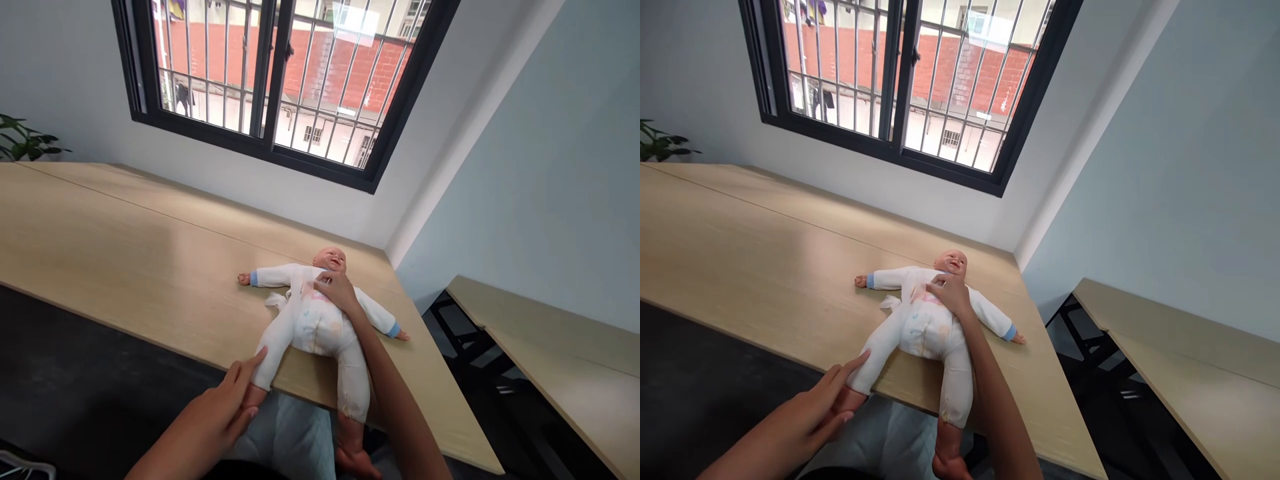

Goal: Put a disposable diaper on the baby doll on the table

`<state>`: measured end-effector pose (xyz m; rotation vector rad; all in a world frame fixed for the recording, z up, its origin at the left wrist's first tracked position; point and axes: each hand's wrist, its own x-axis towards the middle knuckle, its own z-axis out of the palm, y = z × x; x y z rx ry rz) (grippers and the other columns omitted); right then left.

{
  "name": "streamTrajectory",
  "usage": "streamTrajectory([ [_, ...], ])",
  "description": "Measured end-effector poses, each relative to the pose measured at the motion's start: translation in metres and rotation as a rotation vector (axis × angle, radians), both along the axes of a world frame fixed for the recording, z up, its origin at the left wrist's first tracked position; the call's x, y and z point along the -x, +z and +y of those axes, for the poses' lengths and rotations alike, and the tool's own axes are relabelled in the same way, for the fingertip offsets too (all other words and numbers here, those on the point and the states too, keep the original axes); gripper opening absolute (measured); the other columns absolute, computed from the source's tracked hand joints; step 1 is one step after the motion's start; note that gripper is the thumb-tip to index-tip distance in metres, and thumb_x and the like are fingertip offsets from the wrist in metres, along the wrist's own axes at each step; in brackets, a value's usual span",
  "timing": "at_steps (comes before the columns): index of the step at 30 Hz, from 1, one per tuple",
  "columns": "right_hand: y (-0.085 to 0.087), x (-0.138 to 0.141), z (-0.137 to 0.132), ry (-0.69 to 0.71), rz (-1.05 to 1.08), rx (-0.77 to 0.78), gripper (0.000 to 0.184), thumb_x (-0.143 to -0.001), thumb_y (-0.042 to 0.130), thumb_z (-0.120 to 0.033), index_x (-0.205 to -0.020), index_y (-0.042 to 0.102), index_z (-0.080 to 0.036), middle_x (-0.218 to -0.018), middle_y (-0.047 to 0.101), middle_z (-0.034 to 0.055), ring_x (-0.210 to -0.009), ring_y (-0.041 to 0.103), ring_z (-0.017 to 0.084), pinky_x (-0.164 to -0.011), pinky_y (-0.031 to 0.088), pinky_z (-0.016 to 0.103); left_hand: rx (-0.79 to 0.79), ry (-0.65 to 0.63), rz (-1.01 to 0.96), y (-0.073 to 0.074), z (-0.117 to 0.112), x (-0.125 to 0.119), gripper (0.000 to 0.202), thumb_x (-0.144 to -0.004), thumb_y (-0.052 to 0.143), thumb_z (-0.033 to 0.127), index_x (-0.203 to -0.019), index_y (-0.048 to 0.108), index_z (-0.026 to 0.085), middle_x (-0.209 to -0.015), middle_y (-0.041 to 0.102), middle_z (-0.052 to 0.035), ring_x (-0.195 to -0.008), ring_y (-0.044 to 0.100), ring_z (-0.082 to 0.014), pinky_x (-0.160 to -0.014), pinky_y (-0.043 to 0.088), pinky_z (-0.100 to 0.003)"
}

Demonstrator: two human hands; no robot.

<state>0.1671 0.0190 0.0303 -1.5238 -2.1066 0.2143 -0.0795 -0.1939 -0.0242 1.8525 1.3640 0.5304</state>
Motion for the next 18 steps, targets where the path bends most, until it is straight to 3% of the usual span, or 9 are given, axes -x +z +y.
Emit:
streamTrajectory([
  [4,-0.006,-0.002,-0.002,-0.115,0.004,0.002,0.013,-0.081,0.067,-0.032,-0.086,0.074,-0.022,-0.079,0.068,-0.0004,-0.077,0.060,0.015,-0.061,0.033,0.023,-0.018,0.069,0.184,0.018,-0.001,-0.006,0.066,-0.091,0.040,0.028,-0.155,0.028,0.019,-0.128,0.052,-0.0192,-0.103,0.063,-0.0328,-0.087,0.050,-0.044],
  [6,-0.006,-0.003,-0.002,-0.128,-0.014,-0.005,0.014,-0.082,0.067,-0.032,-0.088,0.074,-0.022,-0.081,0.069,0.0001,-0.076,0.060,0.015,-0.060,0.033,0.023,-0.130,0.135,0.239,0.029,0.003,-0.014,0.062,-0.090,0.047,0.027,-0.151,0.039,0.019,-0.127,0.054,-0.0190,-0.115,0.057,-0.0353,-0.095,0.047,-0.047],
  [8,-0.007,-0.004,-0.002,-0.134,-0.024,-0.015,0.014,-0.083,0.066,-0.032,-0.090,0.073,-0.021,-0.083,0.070,0.0008,-0.075,0.060,0.015,-0.060,0.032,0.023,-0.285,0.115,0.230,0.036,0.014,-0.027,0.060,-0.088,0.057,0.029,-0.147,0.046,0.023,-0.134,0.053,-0.0183,-0.129,0.045,-0.0383,-0.105,0.039,-0.052],
  [13,-0.016,-0.005,-0.002,-0.114,0.059,-0.050,0.013,-0.085,0.065,-0.031,-0.087,0.072,-0.020,-0.079,0.069,0.0005,-0.073,0.060,0.014,-0.061,0.035,0.023,-0.599,-0.272,0.050,0.033,0.068,-0.066,0.064,-0.082,0.072,0.031,-0.143,0.051,0.032,-0.154,0.039,-0.0111,-0.146,0.023,-0.0418,-0.117,0.013,-0.063],
  [15,-0.021,-0.008,-0.001,-0.088,0.129,-0.074,0.013,-0.084,0.067,-0.032,-0.084,0.071,-0.020,-0.077,0.068,-0.0002,-0.071,0.060,0.014,-0.063,0.037,0.023,-0.633,-0.301,0.078,0.031,0.095,-0.076,0.064,-0.081,0.074,0.034,-0.142,0.052,0.032,-0.157,0.035,-0.0082,-0.147,0.021,-0.0418,-0.119,0.007,-0.063],
  [18,-0.026,-0.017,0.000,-0.055,0.219,-0.127,0.015,-0.083,0.068,-0.034,-0.080,0.069,-0.019,-0.078,0.069,0.0010,-0.070,0.059,0.015,-0.066,0.041,0.025,-0.613,-0.263,0.268,0.030,0.130,-0.077,0.078,-0.075,0.076,0.054,-0.145,0.047,0.034,-0.159,0.032,-0.0091,-0.147,0.023,-0.0422,-0.118,0.016,-0.064],
])
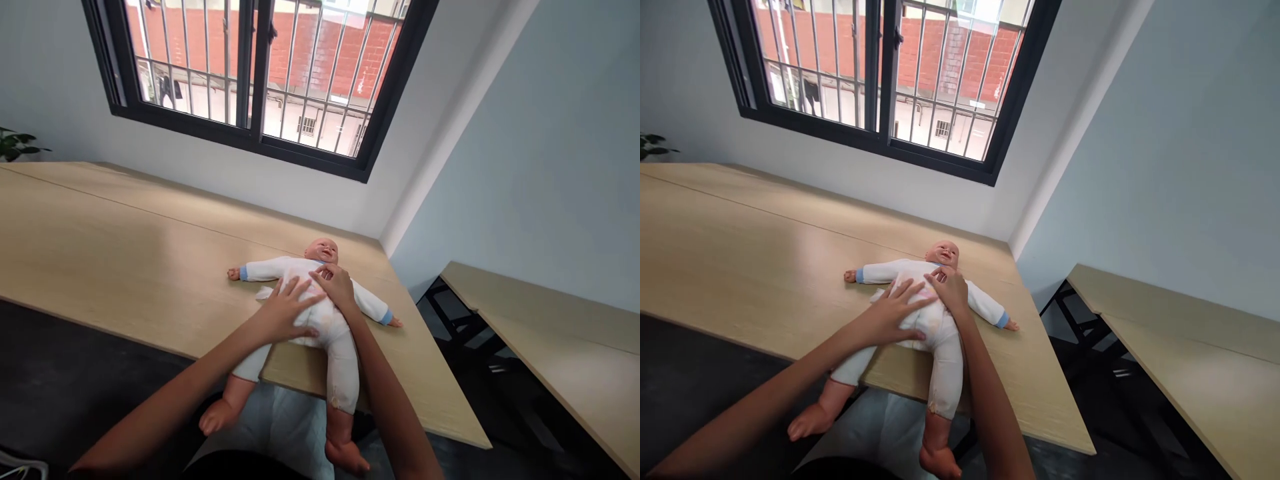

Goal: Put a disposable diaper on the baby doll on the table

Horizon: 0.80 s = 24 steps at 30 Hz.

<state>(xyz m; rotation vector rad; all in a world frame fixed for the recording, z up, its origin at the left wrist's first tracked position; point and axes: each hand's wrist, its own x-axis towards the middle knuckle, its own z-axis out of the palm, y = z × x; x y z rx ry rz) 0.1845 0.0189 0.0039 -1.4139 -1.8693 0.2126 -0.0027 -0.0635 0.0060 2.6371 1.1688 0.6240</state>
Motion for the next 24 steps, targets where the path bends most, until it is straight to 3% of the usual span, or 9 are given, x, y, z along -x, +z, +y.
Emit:
streamTrajectory([
  [5,-0.011,-0.039,-0.011,-0.072,0.106,-0.079,0.023,-0.087,0.057,-0.038,-0.081,0.066,-0.017,-0.086,0.070,0.0073,-0.073,0.060,0.018,-0.070,0.045,0.029,0.078,0.038,0.076,0.002,0.026,0.022,0.078,-0.086,0.049,0.072,-0.153,0.032,0.035,-0.159,0.031,-0.0103,-0.145,0.030,-0.0375,-0.112,0.033,-0.059],
  [7,-0.017,-0.058,-0.021,-0.122,0.150,-0.062,0.027,-0.085,0.055,-0.041,-0.080,0.065,-0.017,-0.085,0.070,0.0084,-0.073,0.060,0.019,-0.070,0.047,0.030,0.102,0.128,0.101,0.004,0.024,0.028,0.083,-0.086,0.045,0.076,-0.154,0.030,0.031,-0.159,0.031,-0.0148,-0.146,0.027,-0.0403,-0.111,0.030,-0.064],
  [10,-0.027,-0.081,-0.035,-0.170,0.169,0.026,0.030,-0.080,0.056,-0.046,-0.076,0.062,-0.017,-0.081,0.069,0.0087,-0.072,0.061,0.021,-0.070,0.048,0.032,-0.040,0.224,0.125,0.008,0.010,0.024,0.099,-0.074,0.051,0.084,-0.154,0.032,0.027,-0.160,0.027,-0.0177,-0.148,0.013,-0.0461,-0.112,0.016,-0.072],
  [13,-0.034,-0.093,-0.045,-0.181,0.161,0.102,0.029,-0.077,0.057,-0.045,-0.076,0.062,-0.016,-0.083,0.069,0.0104,-0.074,0.061,0.022,-0.072,0.048,0.034,-0.223,0.032,0.149,0.012,-0.007,0.009,0.104,-0.068,0.063,0.081,-0.154,0.029,0.033,-0.163,0.022,-0.0112,-0.150,0.006,-0.0437,-0.114,-0.001,-0.072],
  [15,-0.037,-0.097,-0.050,-0.164,0.149,0.132,0.025,-0.075,0.056,-0.040,-0.076,0.063,-0.016,-0.084,0.068,0.0106,-0.074,0.060,0.022,-0.072,0.048,0.034,-0.298,-0.128,0.199,0.014,-0.013,-0.005,0.102,-0.068,0.074,0.068,-0.153,0.027,0.038,-0.163,0.022,-0.0072,-0.151,0.009,-0.0402,-0.115,-0.005,-0.071],
  [18,-0.038,-0.100,-0.054,-0.026,0.101,0.212,0.018,-0.071,0.056,-0.028,-0.079,0.066,-0.015,-0.084,0.068,0.0081,-0.075,0.059,0.021,-0.074,0.048,0.033,-0.320,-0.255,0.276,0.016,-0.011,-0.024,0.102,-0.068,0.085,0.042,-0.152,0.028,0.039,-0.162,0.025,-0.0058,-0.150,0.018,-0.0358,-0.119,0.006,-0.066],
  [20,-0.039,-0.102,-0.056,0.126,0.047,0.278,0.020,-0.069,0.056,-0.023,-0.085,0.067,-0.016,-0.090,0.068,0.0073,-0.081,0.060,0.022,-0.078,0.048,0.033,-0.286,-0.290,0.301,0.017,-0.002,-0.033,0.095,-0.069,0.084,0.031,-0.150,0.034,0.037,-0.157,0.036,-0.0065,-0.145,0.031,-0.0348,-0.118,0.018,-0.060],
  [22,-0.041,-0.103,-0.057,0.224,-0.017,0.309,0.024,-0.068,0.059,-0.021,-0.090,0.066,-0.016,-0.096,0.067,0.0070,-0.089,0.058,0.023,-0.083,0.047,0.034,-0.243,-0.311,0.304,0.018,0.008,-0.036,0.084,-0.071,0.080,0.030,-0.146,0.043,0.034,-0.150,0.047,-0.0065,-0.139,0.040,-0.0353,-0.116,0.025,-0.057],
  [24,-0.043,-0.100,-0.058,0.216,-0.064,0.292,0.022,-0.065,0.061,-0.019,-0.087,0.064,-0.016,-0.093,0.065,0.0060,-0.088,0.056,0.023,-0.082,0.046,0.034,-0.212,-0.323,0.298,0.017,0.016,-0.036,0.076,-0.071,0.079,0.035,-0.140,0.050,0.033,-0.146,0.051,-0.0054,-0.136,0.041,-0.0364,-0.115,0.026,-0.057],
])
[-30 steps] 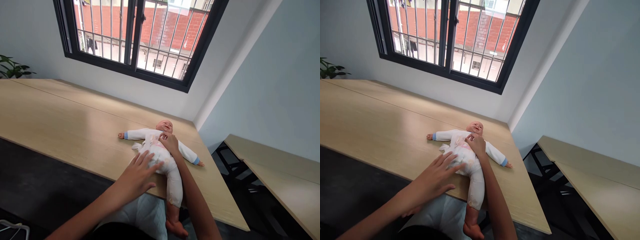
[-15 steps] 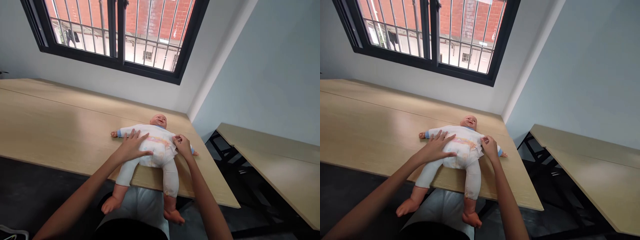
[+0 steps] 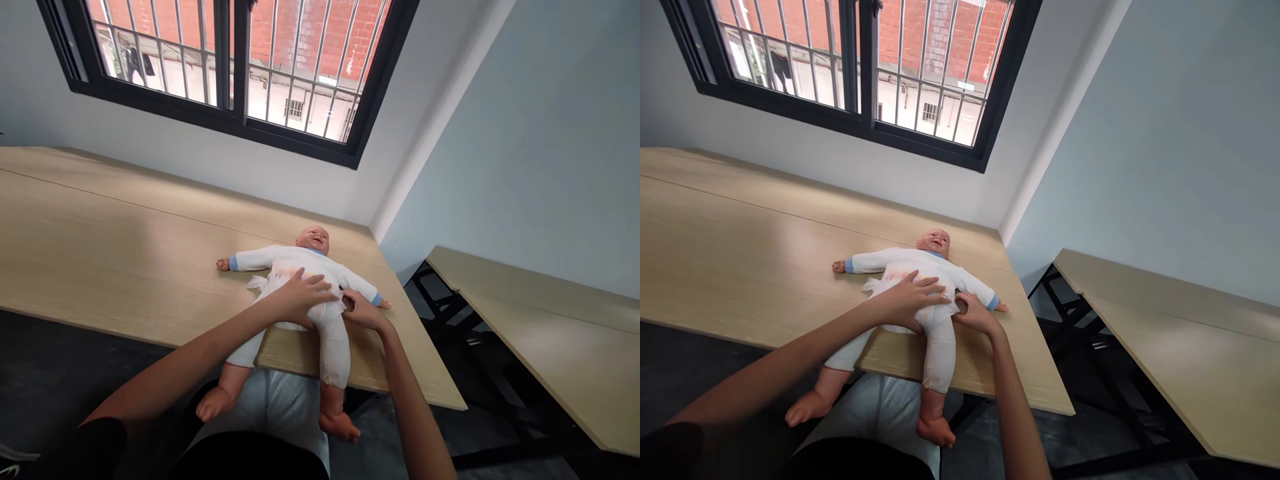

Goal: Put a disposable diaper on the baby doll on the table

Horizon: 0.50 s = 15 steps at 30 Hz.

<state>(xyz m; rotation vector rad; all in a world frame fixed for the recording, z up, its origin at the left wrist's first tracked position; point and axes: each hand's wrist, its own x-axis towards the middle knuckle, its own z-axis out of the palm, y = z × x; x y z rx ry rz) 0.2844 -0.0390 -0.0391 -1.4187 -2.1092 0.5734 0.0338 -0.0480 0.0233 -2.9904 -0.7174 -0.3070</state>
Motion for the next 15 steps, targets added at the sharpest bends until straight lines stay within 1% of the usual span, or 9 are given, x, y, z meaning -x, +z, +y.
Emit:
streamTrajectory([
  [2,-0.001,0.005,0.001,-0.038,-0.009,-0.038,0.014,-0.064,0.059,-0.019,-0.078,0.062,-0.016,-0.083,0.062,0.0042,-0.079,0.054,0.021,-0.075,0.044,0.031,0.021,0.003,-0.008,-0.001,0.005,0.001,0.071,-0.069,0.080,0.038,-0.135,0.054,0.034,-0.147,0.051,-0.0043,-0.137,0.040,-0.0368,-0.115,0.024,-0.058],
  [4,-0.001,0.009,0.001,-0.059,0.010,-0.068,0.004,-0.066,0.055,-0.018,-0.070,0.058,-0.017,-0.075,0.059,0.0027,-0.072,0.051,0.018,-0.068,0.042,0.028,0.036,0.013,-0.015,-0.003,0.006,0.003,0.068,-0.069,0.080,0.038,-0.133,0.056,0.033,-0.147,0.050,-0.0046,-0.138,0.039,-0.0361,-0.115,0.023,-0.059],
  [7,0.004,0.011,0.001,-0.068,0.046,-0.103,0.009,-0.072,0.051,-0.018,-0.069,0.059,-0.017,-0.076,0.062,0.0036,-0.074,0.054,0.019,-0.071,0.042,0.028,0.055,0.029,-0.026,-0.004,0.007,0.007,0.069,-0.068,0.080,0.038,-0.133,0.056,0.031,-0.148,0.049,-0.0063,-0.139,0.037,-0.0356,-0.115,0.023,-0.059],
  [10,0.010,0.008,-0.002,-0.126,0.081,-0.157,0.014,-0.081,0.053,-0.026,-0.074,0.062,-0.018,-0.083,0.066,0.0047,-0.079,0.057,0.019,-0.075,0.042,0.029,0.073,0.054,-0.049,-0.004,0.008,0.012,0.071,-0.068,0.080,0.041,-0.134,0.056,0.029,-0.150,0.048,-0.0061,-0.140,0.036,-0.0356,-0.116,0.024,-0.057],
  [12,0.013,0.007,-0.004,-0.177,0.074,-0.177,0.017,-0.085,0.054,-0.032,-0.078,0.062,-0.019,-0.082,0.067,0.0042,-0.076,0.057,0.019,-0.072,0.041,0.029,0.079,0.074,-0.077,-0.005,0.010,0.017,0.070,-0.070,0.079,0.043,-0.134,0.056,0.029,-0.149,0.048,-0.0054,-0.139,0.037,-0.0347,-0.116,0.025,-0.057],
  [15,0.013,0.005,-0.004,-0.211,0.034,-0.172,0.020,-0.087,0.053,-0.036,-0.080,0.062,-0.019,-0.078,0.066,0.0032,-0.071,0.056,0.018,-0.069,0.040,0.029,0.083,0.098,-0.121,-0.007,0.014,0.023,0.065,-0.073,0.076,0.046,-0.133,0.056,0.028,-0.149,0.049,-0.0046,-0.140,0.037,-0.0322,-0.117,0.024,-0.055],
])
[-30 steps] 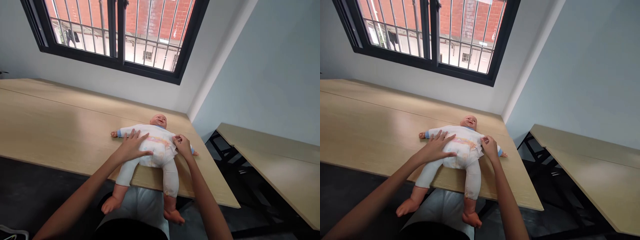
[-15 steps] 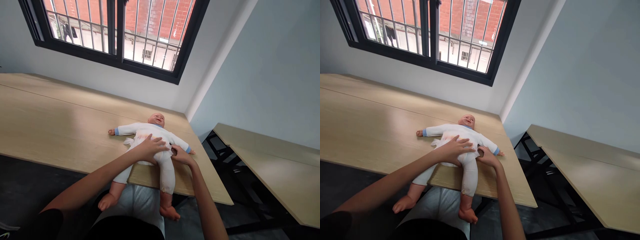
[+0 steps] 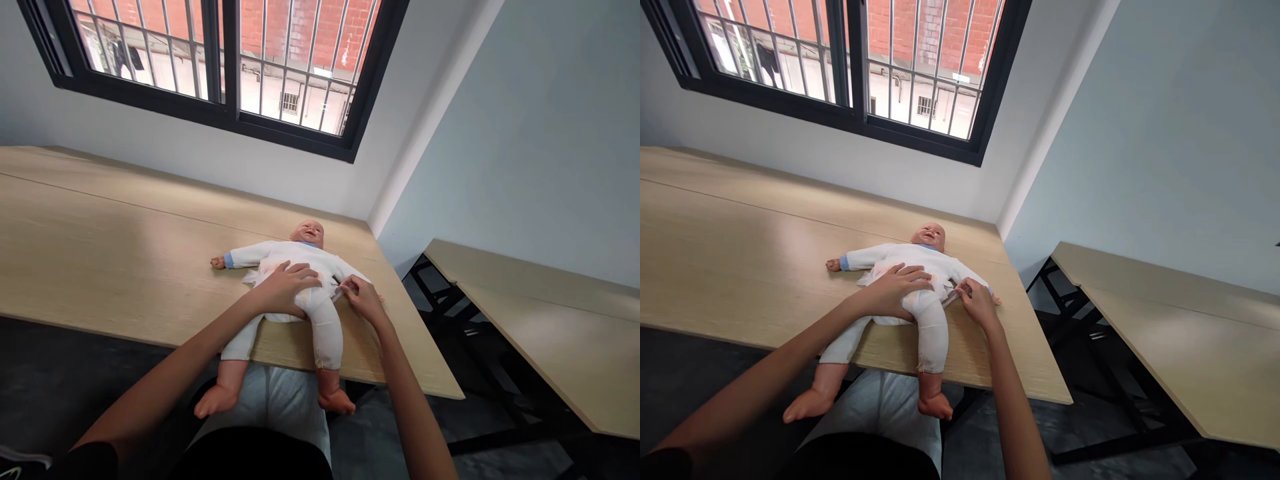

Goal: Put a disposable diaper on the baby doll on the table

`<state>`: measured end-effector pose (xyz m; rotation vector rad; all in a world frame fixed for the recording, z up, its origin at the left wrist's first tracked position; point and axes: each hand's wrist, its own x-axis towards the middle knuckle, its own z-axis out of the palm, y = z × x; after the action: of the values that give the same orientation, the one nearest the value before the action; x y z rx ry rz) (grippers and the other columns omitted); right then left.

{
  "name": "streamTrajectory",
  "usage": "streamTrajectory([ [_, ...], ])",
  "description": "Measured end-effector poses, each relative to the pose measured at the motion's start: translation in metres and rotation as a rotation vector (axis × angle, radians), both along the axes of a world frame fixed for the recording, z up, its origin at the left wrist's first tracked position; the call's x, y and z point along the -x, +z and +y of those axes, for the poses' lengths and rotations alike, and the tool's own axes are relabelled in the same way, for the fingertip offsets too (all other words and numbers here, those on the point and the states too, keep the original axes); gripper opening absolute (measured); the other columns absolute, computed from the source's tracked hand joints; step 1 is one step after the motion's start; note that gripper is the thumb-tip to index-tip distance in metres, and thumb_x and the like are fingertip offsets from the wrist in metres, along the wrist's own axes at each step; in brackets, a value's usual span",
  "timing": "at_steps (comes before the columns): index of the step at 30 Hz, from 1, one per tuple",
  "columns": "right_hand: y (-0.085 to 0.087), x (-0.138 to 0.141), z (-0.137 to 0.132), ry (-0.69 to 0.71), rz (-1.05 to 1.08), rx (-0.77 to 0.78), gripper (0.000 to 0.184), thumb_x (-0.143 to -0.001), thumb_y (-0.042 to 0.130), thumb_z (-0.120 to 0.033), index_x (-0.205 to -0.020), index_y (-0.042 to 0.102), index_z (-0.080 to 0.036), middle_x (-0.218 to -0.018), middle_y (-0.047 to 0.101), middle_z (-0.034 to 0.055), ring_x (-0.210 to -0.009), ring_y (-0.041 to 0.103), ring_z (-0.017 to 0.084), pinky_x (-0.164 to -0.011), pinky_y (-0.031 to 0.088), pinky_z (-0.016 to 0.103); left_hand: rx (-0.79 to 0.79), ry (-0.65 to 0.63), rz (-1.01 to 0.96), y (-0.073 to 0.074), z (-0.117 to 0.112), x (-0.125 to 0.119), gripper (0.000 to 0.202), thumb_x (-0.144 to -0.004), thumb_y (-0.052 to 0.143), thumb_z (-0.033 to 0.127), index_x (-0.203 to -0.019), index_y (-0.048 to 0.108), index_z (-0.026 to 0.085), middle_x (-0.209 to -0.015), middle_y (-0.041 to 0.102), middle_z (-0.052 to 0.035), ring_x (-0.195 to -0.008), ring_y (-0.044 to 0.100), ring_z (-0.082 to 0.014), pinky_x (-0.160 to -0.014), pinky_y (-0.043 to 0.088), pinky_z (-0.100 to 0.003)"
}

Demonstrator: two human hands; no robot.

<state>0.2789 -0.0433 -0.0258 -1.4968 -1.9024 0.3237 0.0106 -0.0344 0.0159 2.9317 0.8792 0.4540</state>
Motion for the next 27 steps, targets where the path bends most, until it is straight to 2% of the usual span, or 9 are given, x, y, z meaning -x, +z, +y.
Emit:
streamTrajectory([
  [5,-0.004,-0.002,0.002,0.043,0.024,0.028,0.023,-0.088,0.052,-0.039,-0.081,0.060,-0.019,-0.082,0.068,0.0043,-0.077,0.060,0.020,-0.074,0.042,0.031,0.003,0.025,-0.037,-0.007,0.006,0.007,0.071,-0.072,0.072,0.056,-0.136,0.055,0.031,-0.147,0.052,-0.0025,-0.140,0.038,-0.0301,-0.119,0.026,-0.044],
  [10,-0.003,0.002,-0.001,0.175,0.111,0.077,0.021,-0.084,0.059,-0.037,-0.090,0.063,-0.017,-0.096,0.067,0.0071,-0.093,0.061,0.021,-0.085,0.047,0.033,-0.040,0.023,-0.092,-0.010,0.004,0.010,0.068,-0.076,0.066,0.054,-0.138,0.054,0.029,-0.146,0.053,-0.0022,-0.138,0.041,-0.0299,-0.117,0.031,-0.047],
  [14,-0.003,0.009,-0.004,0.273,0.148,0.086,0.025,-0.082,0.065,-0.038,-0.097,0.065,-0.017,-0.100,0.065,0.0065,-0.094,0.059,0.019,-0.086,0.047,0.032,-0.036,0.016,-0.105,-0.010,0.003,0.010,0.067,-0.076,0.065,0.054,-0.137,0.057,0.028,-0.145,0.053,-0.0030,-0.138,0.042,-0.0306,-0.117,0.030,-0.047],
  [20,-0.013,0.014,0.000,0.264,0.056,0.035,0.032,-0.075,0.073,-0.034,-0.100,0.063,-0.018,-0.099,0.060,0.0057,-0.088,0.054,0.019,-0.082,0.045,0.032,-0.015,0.020,-0.103,-0.011,0.005,0.010,0.068,-0.075,0.065,0.056,-0.137,0.057,0.029,-0.146,0.053,-0.0019,-0.138,0.042,-0.0308,-0.119,0.028,-0.047],
  [22,-0.016,0.016,0.002,0.263,0.016,0.021,0.026,-0.075,0.072,-0.031,-0.095,0.063,-0.018,-0.098,0.059,0.0055,-0.088,0.053,0.020,-0.081,0.044,0.032,-0.008,0.017,-0.104,-0.011,0.004,0.010,0.068,-0.075,0.066,0.056,-0.136,0.057,0.028,-0.146,0.053,-0.0025,-0.138,0.041,-0.0313,-0.119,0.028,-0.047],
  [25,-0.018,0.018,0.004,0.254,-0.049,0.001,0.006,-0.079,0.064,-0.024,-0.080,0.061,-0.018,-0.091,0.059,0.0050,-0.085,0.052,0.020,-0.078,0.043,0.032,-0.010,0.020,-0.103,-0.010,0.002,0.010,0.066,-0.077,0.066,0.053,-0.136,0.057,0.026,-0.145,0.053,-0.0030,-0.138,0.041,-0.0304,-0.119,0.028,-0.047],
  [27,-0.019,0.019,0.006,0.223,-0.054,-0.022,0.006,-0.080,0.059,-0.018,-0.075,0.059,-0.018,-0.087,0.060,0.0047,-0.084,0.053,0.020,-0.077,0.042,0.031,-0.012,0.019,-0.102,-0.009,0.002,0.010,0.065,-0.078,0.065,0.051,-0.138,0.055,0.026,-0.146,0.052,-0.0027,-0.139,0.040,-0.0298,-0.119,0.027,-0.048],
])
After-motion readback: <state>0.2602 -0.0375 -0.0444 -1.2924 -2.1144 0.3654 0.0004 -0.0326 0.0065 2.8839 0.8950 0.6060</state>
